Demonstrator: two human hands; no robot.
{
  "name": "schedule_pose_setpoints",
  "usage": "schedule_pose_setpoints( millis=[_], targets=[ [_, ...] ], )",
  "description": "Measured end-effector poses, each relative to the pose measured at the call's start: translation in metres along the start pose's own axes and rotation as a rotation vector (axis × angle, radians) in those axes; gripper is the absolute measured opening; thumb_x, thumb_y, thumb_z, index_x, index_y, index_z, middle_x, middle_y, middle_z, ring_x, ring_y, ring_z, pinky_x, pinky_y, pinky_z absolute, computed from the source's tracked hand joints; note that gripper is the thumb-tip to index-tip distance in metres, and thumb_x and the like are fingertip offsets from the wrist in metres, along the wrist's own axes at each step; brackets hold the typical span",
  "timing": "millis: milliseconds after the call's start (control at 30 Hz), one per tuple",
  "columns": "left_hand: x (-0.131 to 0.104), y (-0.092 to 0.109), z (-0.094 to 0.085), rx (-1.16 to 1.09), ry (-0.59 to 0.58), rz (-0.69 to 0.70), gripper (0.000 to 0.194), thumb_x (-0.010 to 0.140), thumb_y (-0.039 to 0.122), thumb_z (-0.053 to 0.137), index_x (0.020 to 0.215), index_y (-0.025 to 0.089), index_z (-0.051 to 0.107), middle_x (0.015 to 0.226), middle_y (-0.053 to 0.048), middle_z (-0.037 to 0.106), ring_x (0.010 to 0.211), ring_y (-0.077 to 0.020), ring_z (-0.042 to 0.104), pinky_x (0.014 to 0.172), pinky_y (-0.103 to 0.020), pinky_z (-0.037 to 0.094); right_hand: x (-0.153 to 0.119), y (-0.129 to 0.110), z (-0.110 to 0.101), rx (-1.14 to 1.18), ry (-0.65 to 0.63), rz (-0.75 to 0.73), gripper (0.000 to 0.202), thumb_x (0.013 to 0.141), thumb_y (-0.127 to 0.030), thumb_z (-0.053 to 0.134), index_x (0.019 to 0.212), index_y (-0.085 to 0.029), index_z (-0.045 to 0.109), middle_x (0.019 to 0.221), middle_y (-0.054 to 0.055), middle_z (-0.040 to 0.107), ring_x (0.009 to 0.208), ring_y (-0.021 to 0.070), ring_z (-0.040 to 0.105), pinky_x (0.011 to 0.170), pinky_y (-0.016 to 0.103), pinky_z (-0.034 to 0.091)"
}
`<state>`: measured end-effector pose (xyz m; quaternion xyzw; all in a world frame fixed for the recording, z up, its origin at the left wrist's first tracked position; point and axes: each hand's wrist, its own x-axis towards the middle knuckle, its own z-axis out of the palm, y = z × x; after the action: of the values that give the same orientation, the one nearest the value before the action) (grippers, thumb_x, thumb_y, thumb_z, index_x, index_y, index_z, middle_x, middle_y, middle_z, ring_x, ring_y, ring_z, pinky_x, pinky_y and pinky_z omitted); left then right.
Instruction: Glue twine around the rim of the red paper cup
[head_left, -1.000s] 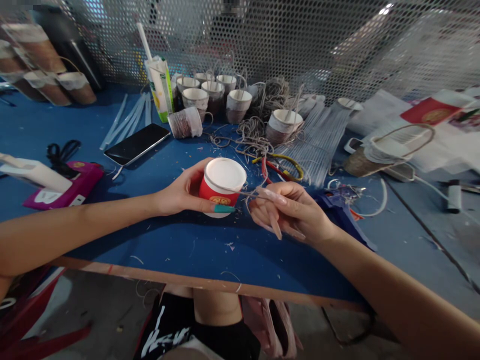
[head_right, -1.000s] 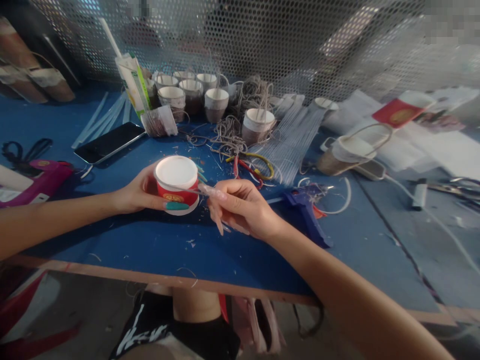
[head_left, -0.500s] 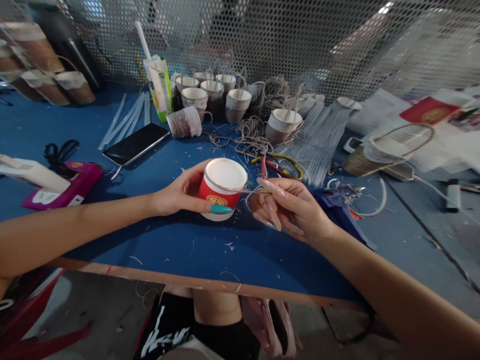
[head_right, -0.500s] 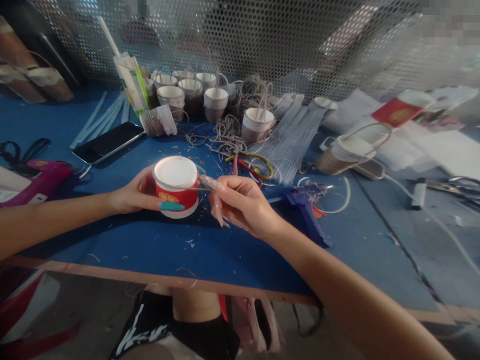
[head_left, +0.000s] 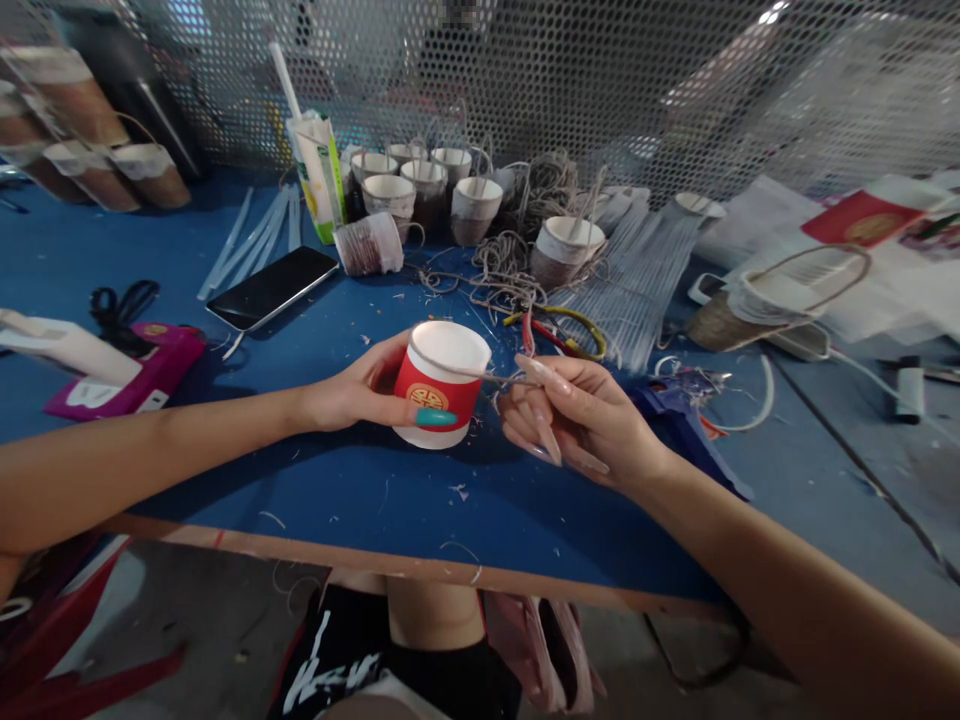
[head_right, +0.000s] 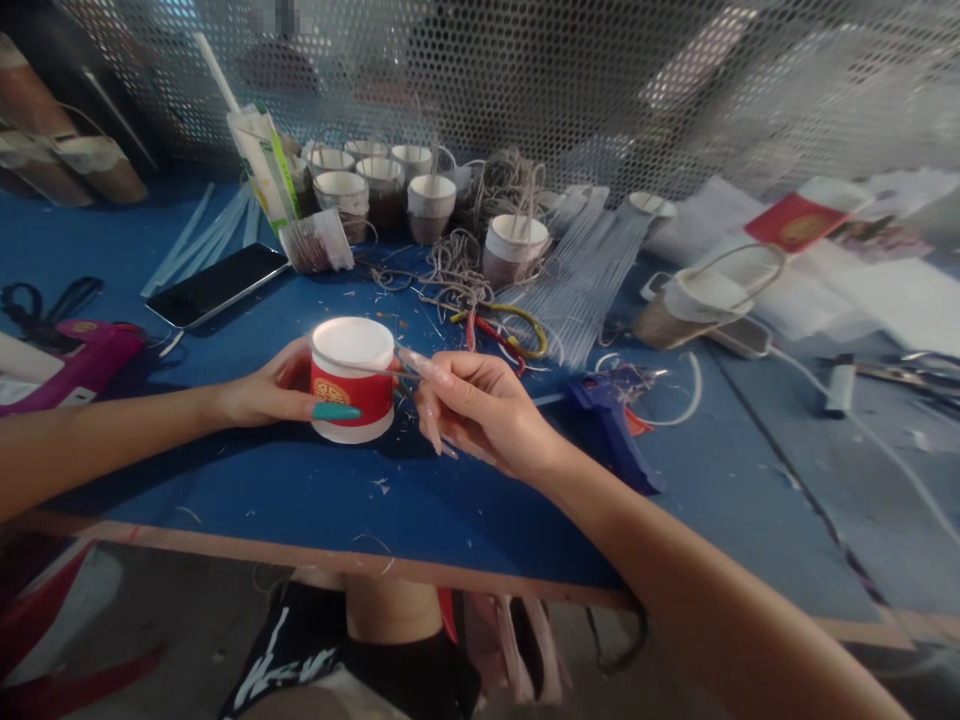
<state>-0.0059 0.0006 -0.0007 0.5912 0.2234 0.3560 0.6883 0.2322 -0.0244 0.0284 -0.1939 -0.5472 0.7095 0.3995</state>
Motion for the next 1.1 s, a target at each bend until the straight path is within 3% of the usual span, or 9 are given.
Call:
schedule_pose_setpoints(
  millis=[200,400,600,967,1100],
  targets=[
    [-0.0020,0.0028,0.0022,0.013,-0.018,-0.043,0.078,0.064,0.033,0.084,0.134,0.021,0.051,0.120,-0.012,0.069,0.107,-0.0297,0.068,0.091,-0.040,0.057,-0.0006,0.0020,0.0002,-0.040,0.040,0.022,0.037,0.091,-0.041,0.066,0.064,-0.016,0.061,0.039,-0.008,0.049,0.030,0.0037,0.030,0.039,0.023,0.027],
    [0.0004,0.0055,0.0064,0.087,0.022,-0.101,0.089,0.049,0.032,0.093,0.127,0.019,0.052,0.115,-0.013,0.070,0.101,-0.0307,0.068,0.088,-0.046,0.058,-0.0006,-0.0008,0.0039,-0.030,0.034,0.033,0.038,0.089,-0.042,0.069,0.063,-0.016,0.061,0.043,-0.005,0.053,0.038,0.0063,0.044,0.043,0.021,0.034],
    [0.0031,0.0089,0.0098,0.134,0.072,-0.079,0.082,0.052,0.029,0.092,0.123,0.018,0.054,0.118,-0.013,0.069,0.107,-0.0313,0.066,0.096,-0.047,0.055,-0.0016,0.0005,0.0015,-0.096,0.013,0.032,0.040,0.091,-0.043,0.066,0.061,-0.016,0.060,0.043,-0.005,0.053,0.036,0.0058,0.041,0.043,0.022,0.034],
    [0.0011,0.0066,0.0062,0.154,0.095,-0.057,0.087,0.053,0.027,0.090,0.130,0.017,0.051,0.122,-0.014,0.068,0.110,-0.0301,0.066,0.097,-0.045,0.055,-0.0011,0.0015,-0.0001,-0.110,0.015,0.034,0.041,0.090,-0.045,0.067,0.062,-0.016,0.058,0.045,-0.006,0.053,0.035,0.0052,0.041,0.041,0.022,0.030],
    [0.0009,0.0056,0.0050,0.169,0.097,-0.045,0.081,0.055,0.028,0.090,0.127,0.018,0.054,0.120,-0.012,0.069,0.108,-0.0297,0.066,0.095,-0.044,0.056,-0.0020,0.0030,-0.0007,-0.113,0.010,0.043,0.039,0.092,-0.041,0.065,0.063,-0.016,0.059,0.042,-0.007,0.049,0.034,0.0050,0.040,0.041,0.022,0.031]
  ],
)
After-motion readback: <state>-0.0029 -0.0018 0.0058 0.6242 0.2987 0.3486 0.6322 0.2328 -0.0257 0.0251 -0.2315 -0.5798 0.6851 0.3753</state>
